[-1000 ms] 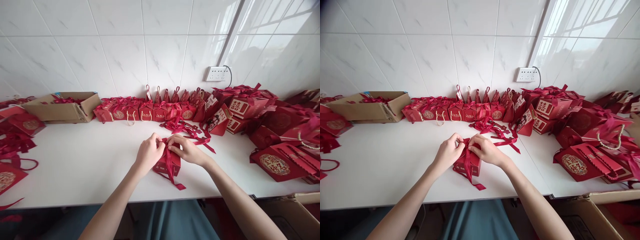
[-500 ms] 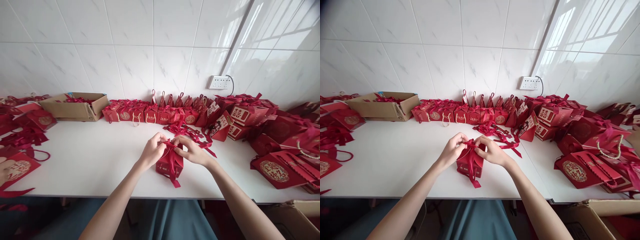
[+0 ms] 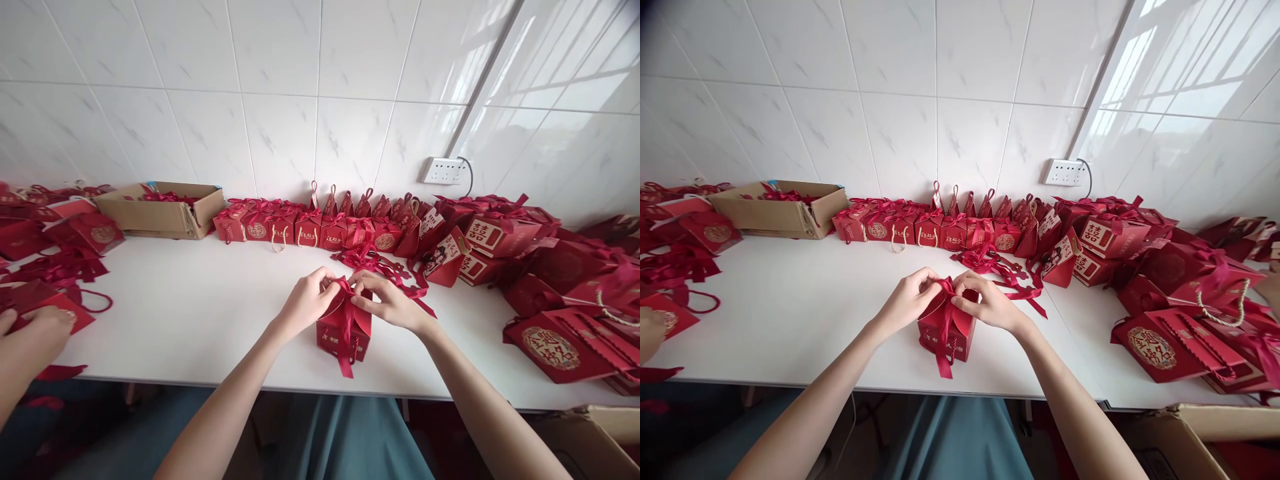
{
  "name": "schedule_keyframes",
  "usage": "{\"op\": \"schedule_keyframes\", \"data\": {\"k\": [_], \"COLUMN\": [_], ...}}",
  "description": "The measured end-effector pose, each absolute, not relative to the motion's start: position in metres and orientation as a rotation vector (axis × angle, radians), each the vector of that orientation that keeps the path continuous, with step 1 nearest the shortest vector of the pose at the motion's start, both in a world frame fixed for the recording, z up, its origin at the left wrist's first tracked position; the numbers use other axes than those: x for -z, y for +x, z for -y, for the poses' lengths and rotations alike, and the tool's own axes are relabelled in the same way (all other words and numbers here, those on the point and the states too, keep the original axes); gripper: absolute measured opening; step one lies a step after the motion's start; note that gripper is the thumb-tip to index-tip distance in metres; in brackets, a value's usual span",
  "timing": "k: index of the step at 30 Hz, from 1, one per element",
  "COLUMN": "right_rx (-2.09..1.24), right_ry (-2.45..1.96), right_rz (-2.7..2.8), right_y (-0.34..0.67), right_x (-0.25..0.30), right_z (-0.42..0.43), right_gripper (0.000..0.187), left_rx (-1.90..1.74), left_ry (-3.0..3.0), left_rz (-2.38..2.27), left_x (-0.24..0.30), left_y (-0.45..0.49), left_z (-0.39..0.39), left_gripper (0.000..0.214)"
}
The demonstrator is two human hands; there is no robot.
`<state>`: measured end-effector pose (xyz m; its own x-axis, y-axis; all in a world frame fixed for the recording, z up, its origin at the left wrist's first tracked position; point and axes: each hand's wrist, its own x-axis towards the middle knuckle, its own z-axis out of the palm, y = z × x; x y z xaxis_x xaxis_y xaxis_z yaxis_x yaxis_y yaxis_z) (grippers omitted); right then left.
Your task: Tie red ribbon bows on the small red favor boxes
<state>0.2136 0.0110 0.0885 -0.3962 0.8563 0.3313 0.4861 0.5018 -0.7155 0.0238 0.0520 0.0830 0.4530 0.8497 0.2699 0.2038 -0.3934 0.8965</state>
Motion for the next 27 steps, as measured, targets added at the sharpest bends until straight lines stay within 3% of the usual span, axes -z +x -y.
{"op": "schedule_keyframes", "data": {"k": [5,13,20,27], "right_rx": [-0.642,-0.581,-1.070,-1.105], "right_ry": [-1.123,-1.186,-0.954,-0.896], "right_rz": [2.081,1.997,1.653,1.514], "right_y": [0.217,0.205,0.229,0.228], "right_x": [-0.086,-0.093,-0.084,-0.087], "right_z": [-0.005,-0.006,-0.010,-0.007], "right_gripper": [0.013,0.007,0.017,0.028], "left_rx": [-1.137,-1.179,-1.322,-1.348], "left_ry": [1.403,1.141,0.907,0.880], "left_rz": [-0.822,-0.699,-0.679,-0.697], "left_x": [-0.079,-0.087,-0.099,-0.105], "left_y": [0.028,0.032,0.014,-0.006], "left_z": [-0.060,-0.063,-0.073,-0.077], "left_gripper": [0.018,0.020,0.021,0.017]}}
